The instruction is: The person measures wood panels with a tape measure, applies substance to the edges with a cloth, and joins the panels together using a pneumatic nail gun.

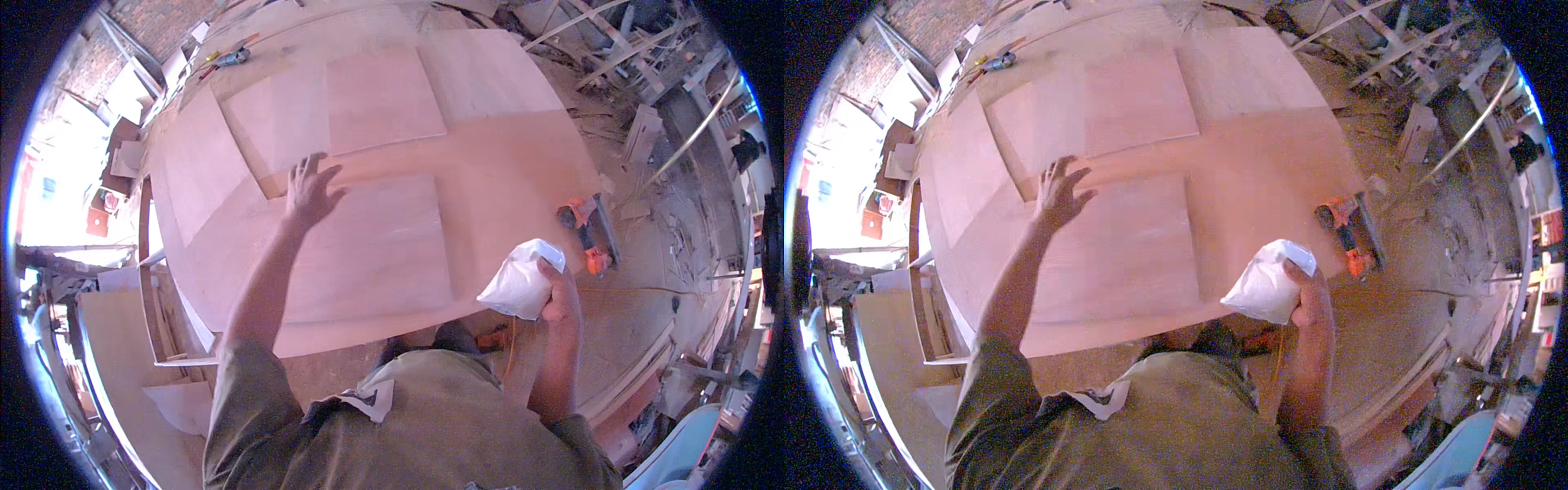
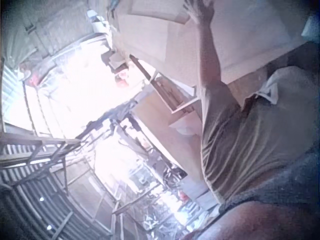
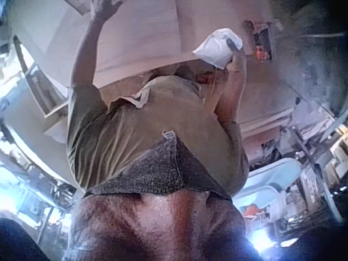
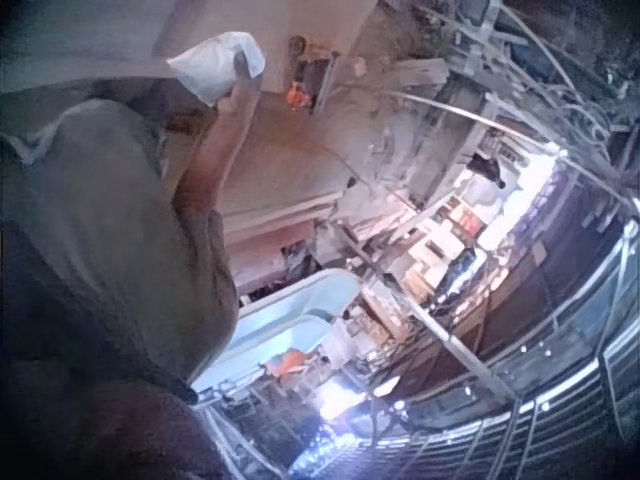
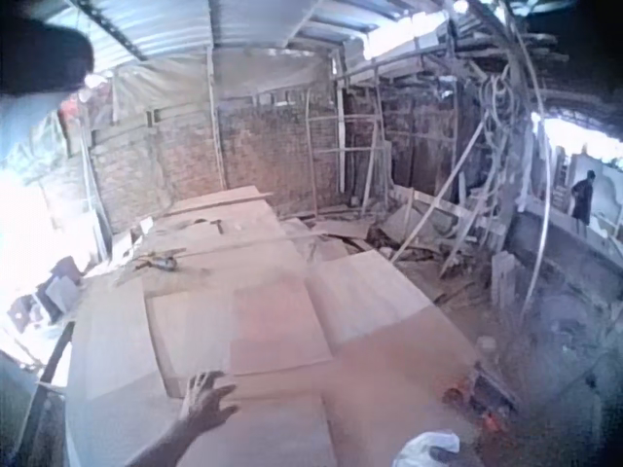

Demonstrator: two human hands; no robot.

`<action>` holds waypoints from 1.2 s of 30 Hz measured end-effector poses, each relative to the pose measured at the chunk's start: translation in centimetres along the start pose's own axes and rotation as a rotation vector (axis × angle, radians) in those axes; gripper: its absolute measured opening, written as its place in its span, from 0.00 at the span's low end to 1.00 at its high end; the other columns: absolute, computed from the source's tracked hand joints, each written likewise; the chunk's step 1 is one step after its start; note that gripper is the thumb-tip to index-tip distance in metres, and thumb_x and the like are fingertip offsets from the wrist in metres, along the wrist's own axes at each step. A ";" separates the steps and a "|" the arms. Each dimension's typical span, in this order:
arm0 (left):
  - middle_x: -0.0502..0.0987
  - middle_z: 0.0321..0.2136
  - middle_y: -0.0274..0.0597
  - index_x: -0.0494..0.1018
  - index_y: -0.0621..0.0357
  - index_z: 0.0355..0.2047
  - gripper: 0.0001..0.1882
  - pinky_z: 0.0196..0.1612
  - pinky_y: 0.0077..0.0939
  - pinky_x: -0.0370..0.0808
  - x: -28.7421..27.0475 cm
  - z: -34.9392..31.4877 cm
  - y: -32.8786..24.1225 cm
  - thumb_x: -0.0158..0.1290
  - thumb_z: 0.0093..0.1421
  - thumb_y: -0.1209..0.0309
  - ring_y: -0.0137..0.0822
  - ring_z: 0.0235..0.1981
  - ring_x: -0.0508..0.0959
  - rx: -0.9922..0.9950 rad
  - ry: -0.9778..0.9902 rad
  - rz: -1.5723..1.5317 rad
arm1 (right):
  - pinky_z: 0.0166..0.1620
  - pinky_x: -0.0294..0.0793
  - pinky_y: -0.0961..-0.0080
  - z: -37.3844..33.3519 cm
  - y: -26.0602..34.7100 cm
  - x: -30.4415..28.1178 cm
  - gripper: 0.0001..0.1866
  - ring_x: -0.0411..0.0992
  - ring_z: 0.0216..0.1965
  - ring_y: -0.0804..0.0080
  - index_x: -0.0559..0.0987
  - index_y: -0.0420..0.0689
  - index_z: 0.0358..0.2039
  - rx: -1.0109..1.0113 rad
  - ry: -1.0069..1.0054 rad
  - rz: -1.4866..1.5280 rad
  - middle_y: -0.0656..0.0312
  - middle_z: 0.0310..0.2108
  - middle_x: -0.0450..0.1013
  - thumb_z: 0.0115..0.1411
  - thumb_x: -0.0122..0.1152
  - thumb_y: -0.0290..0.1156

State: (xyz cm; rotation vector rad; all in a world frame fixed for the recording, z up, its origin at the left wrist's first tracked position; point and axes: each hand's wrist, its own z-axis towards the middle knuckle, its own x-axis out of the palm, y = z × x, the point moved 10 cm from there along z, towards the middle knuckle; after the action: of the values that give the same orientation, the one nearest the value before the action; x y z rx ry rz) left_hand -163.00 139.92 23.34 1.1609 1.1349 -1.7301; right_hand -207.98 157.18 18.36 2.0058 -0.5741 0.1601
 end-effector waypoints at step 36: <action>0.68 0.10 0.38 0.65 0.55 0.08 0.33 0.27 0.36 0.67 -5.4 3.6 -13.3 0.62 0.46 0.39 0.42 0.12 0.70 -0.125 -0.214 0.007 | 0.38 0.77 0.73 9.3 3.9 15.1 0.19 0.77 0.35 0.71 0.77 0.37 0.45 0.313 0.670 -0.240 0.60 0.36 0.78 0.54 0.68 0.32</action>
State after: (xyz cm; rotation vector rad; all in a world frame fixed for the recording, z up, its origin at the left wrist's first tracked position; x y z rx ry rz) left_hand -174.44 141.39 32.61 0.8808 1.0892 -1.7069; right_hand -197.74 142.70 22.14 2.1295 0.1282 0.7766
